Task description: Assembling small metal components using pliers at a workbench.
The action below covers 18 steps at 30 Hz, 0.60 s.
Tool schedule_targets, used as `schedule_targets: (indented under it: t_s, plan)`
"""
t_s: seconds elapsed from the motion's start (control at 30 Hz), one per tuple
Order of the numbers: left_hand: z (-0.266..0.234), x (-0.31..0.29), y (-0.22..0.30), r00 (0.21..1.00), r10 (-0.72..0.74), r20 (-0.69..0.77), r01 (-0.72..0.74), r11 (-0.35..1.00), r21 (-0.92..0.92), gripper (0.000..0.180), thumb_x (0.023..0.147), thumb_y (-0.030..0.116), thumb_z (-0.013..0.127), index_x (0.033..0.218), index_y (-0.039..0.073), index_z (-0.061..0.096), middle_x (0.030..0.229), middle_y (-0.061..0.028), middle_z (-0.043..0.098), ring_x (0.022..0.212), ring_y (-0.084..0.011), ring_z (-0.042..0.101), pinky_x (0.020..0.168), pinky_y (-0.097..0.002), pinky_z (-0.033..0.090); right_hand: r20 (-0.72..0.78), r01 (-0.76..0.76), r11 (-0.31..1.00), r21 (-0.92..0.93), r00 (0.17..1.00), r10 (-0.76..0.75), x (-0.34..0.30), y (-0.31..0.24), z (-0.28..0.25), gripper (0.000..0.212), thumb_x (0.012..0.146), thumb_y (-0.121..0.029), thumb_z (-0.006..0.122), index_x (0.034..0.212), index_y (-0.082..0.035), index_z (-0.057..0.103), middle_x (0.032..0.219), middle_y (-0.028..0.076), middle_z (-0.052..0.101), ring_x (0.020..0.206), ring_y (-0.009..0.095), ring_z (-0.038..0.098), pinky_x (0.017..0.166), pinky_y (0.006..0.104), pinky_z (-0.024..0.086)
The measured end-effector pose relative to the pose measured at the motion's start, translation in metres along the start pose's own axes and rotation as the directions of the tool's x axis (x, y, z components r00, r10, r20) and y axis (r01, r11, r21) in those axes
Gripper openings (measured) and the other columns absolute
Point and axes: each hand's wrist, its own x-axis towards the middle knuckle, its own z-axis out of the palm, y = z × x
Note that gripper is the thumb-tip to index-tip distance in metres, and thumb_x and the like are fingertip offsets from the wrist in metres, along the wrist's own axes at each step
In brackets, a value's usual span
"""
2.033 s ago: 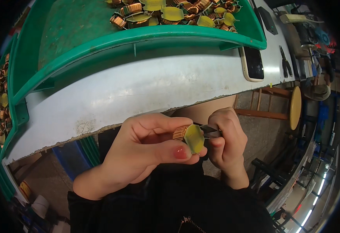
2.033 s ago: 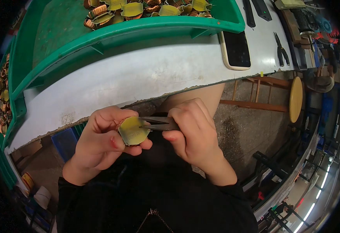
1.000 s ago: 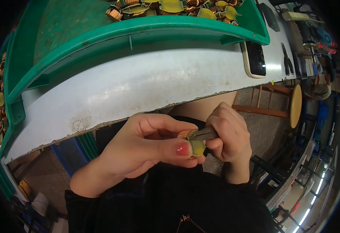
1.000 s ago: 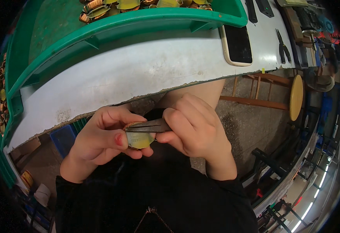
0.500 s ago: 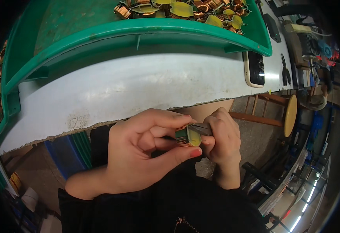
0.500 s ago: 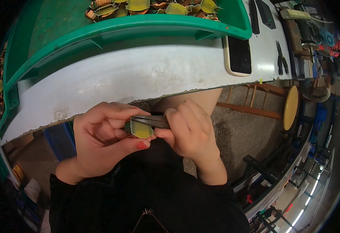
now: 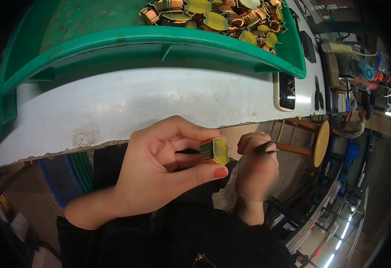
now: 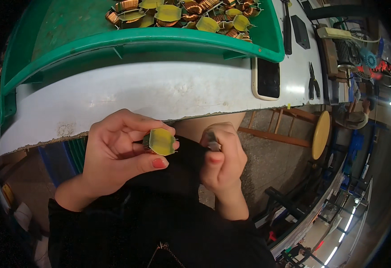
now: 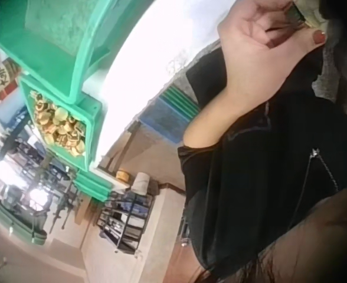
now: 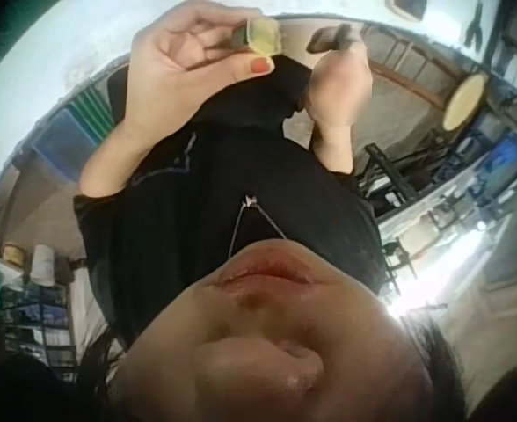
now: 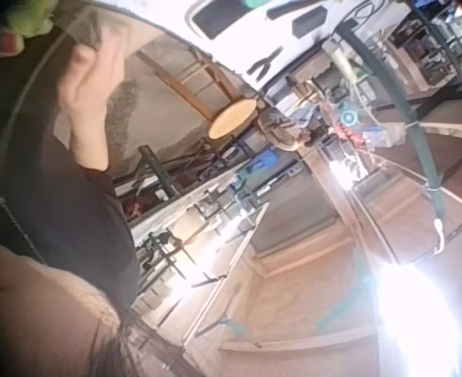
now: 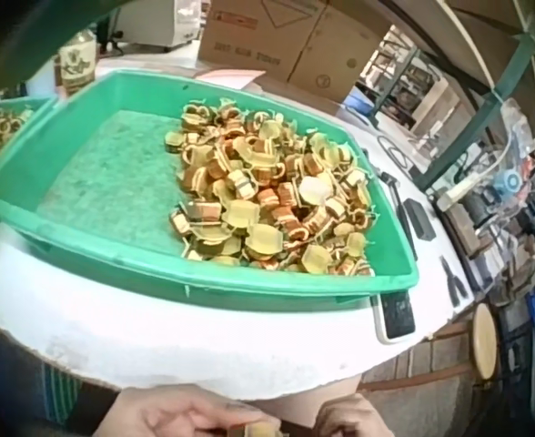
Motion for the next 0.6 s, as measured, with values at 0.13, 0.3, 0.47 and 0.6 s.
schedule_targets:
  t_s: [0.13,0.3,0.47,0.6]
  plan:
    - [-0.003,-0.006,0.001,1.000,0.025,0.013,-0.024,0.999,-0.037,0.050,0.068,-0.022,0.064,0.111,-0.001,0.049,0.113,-0.0202,0.056,0.098,-0.0269,0.061,0.084,-0.0327,0.053,0.143,0.099,0.987,-0.128,0.986,-0.080,-0.005,0.000,-0.008,0.040,0.091,-0.038,0.049,0.088,0.001,0.055,0.084,0.012,0.054,0.071,0.025,0.048,0.067,0.0335,0.043]
    - [-0.006,-0.011,-0.003,0.993,0.108,0.044,-0.107,0.994,-0.031,0.051,0.067,-0.022,0.064,0.111,-0.001,0.049,0.114,-0.0193,0.054,0.100,-0.0270,0.060,0.086,-0.0330,0.053,0.210,0.218,0.958,-0.189,0.962,-0.178,-0.007,0.002,-0.002,0.039,0.091,-0.039,0.050,0.087,0.000,0.056,0.084,0.012,0.054,0.072,0.025,0.048,0.068,0.0350,0.043]
    - [-0.013,-0.015,-0.009,0.991,0.122,0.045,-0.123,0.992,0.010,0.052,0.066,-0.022,0.065,0.111,-0.002,0.050,0.114,-0.0190,0.053,0.101,-0.0267,0.059,0.086,-0.0327,0.054,0.220,0.247,0.956,-0.161,0.953,-0.210,-0.005,-0.003,0.006,0.040,0.090,-0.040,0.050,0.086,0.000,0.056,0.084,0.011,0.054,0.072,0.025,0.048,0.068,0.0350,0.043]
    - [-0.012,-0.017,-0.012,0.991,0.121,0.057,-0.126,0.988,0.094,0.052,0.065,-0.022,0.066,0.111,-0.003,0.051,0.113,-0.0188,0.053,0.101,-0.0266,0.059,0.086,-0.0327,0.054,0.239,0.269,0.949,-0.166,0.944,-0.226,-0.003,-0.008,0.006,0.041,0.089,-0.040,0.051,0.085,0.000,0.056,0.084,0.011,0.053,0.071,0.025,0.048,0.068,0.0347,0.043]
